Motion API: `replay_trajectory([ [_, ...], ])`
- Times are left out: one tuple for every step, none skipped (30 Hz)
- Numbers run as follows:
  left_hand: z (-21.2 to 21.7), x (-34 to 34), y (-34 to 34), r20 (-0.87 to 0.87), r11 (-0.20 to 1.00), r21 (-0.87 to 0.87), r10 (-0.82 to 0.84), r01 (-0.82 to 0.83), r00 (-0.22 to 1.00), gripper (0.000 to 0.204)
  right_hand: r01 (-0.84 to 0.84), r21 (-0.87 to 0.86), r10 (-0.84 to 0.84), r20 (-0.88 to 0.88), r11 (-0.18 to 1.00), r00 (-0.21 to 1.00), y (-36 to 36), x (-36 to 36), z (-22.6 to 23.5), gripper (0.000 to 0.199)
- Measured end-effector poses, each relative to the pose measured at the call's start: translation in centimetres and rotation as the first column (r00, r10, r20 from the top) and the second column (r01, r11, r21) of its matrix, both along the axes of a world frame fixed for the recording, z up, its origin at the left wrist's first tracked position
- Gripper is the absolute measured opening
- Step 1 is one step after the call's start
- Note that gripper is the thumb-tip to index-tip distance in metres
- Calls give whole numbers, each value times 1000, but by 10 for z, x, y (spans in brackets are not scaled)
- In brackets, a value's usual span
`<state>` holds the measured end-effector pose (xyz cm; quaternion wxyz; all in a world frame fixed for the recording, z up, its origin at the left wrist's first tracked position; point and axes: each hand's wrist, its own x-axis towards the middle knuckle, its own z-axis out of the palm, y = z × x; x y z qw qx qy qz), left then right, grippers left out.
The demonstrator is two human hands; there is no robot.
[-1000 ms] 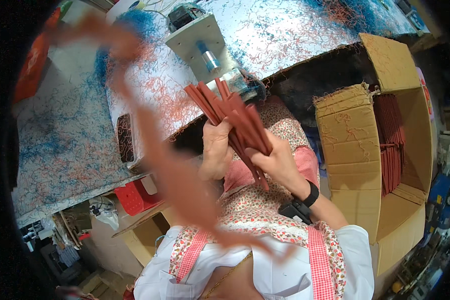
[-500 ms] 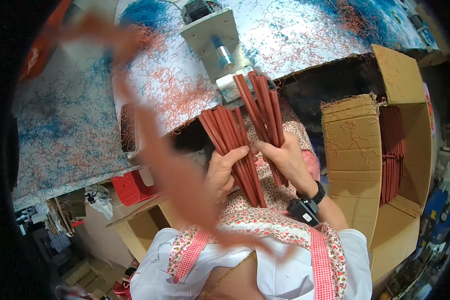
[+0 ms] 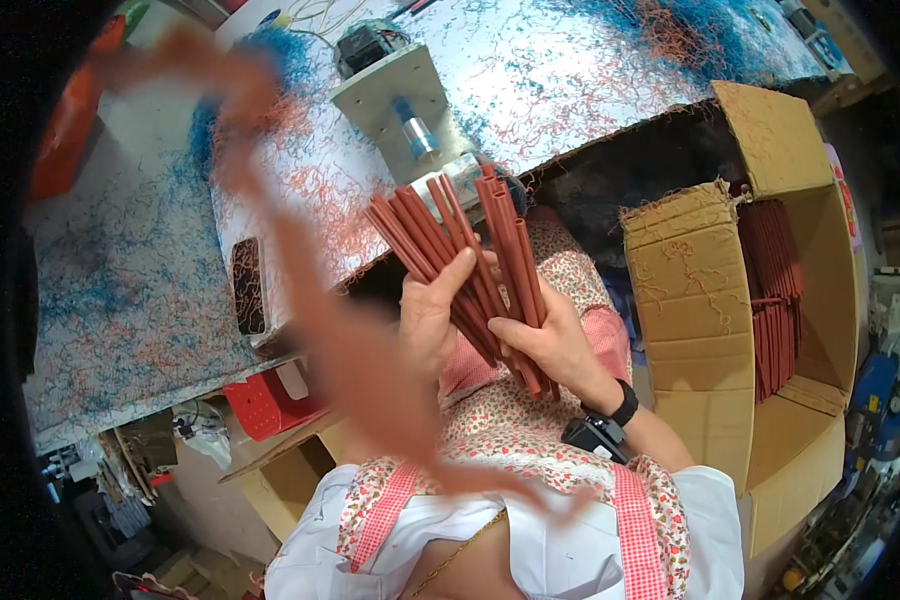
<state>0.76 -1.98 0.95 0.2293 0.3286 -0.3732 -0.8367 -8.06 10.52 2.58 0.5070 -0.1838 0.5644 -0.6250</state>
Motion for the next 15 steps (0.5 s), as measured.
replay_trajectory([
  [1,0,1,-1,1000,0,-7,7,1000,20,11,31,-11,9,999,1000,1,-2,1,51],
  [5,2,4,4,999,28,-18,18,1000,19,-5,74,6,-21,997,1000,2,-5,-2,44],
  [8,5,6,8,998,56,-28,28,1000,19,3,75,-1,-19,997,1000,-2,-9,-1,44],
  [1,11,7,-34,998,52,-40,42,999,19,-13,63,18,-72,998,997,-9,-14,-1,39],
  [-5,13,9,-36,998,52,-39,40,999,19,-38,51,44,-129,998,991,-17,-19,-1,35],
  [-9,16,12,7,999,22,26,-27,1000,20,-45,28,49,-142,999,989,-22,-20,5,31],
  [-14,18,13,47,996,-9,93,-93,995,21,-48,27,52,-144,998,988,-24,-23,9,31],
  [-15,23,10,10,998,39,58,-59,998,22,-80,77,90,-146,994,985,-23,-24,12,32],
  [-15,26,10,13,997,41,63,-63,998,22,-111,127,129,-145,986,981,-21,-24,12,33],
  [-12,28,10,11,998,33,44,-44,999,22,-125,109,136,-102,986,985,-16,-25,9,34],
  [-8,28,9,7,1000,19,22,-22,1000,22,-126,107,137,-102,986,985,-11,-21,9,34],
  [-10,29,8,8,999,16,28,-28,1000,22,-70,123,84,-115,990,990,-4,-12,9,35],
  [-12,31,7,28,999,12,38,-39,999,22,-13,139,31,-129,990,991,-2,-8,8,35],
  [-13,32,8,50,999,14,41,-42,998,22,-6,127,27,-166,992,986,-4,-8,8,33],
  [-13,33,9,52,999,15,39,-40,998,22,-4,129,25,-164,992,986,-7,-10,7,33],
])
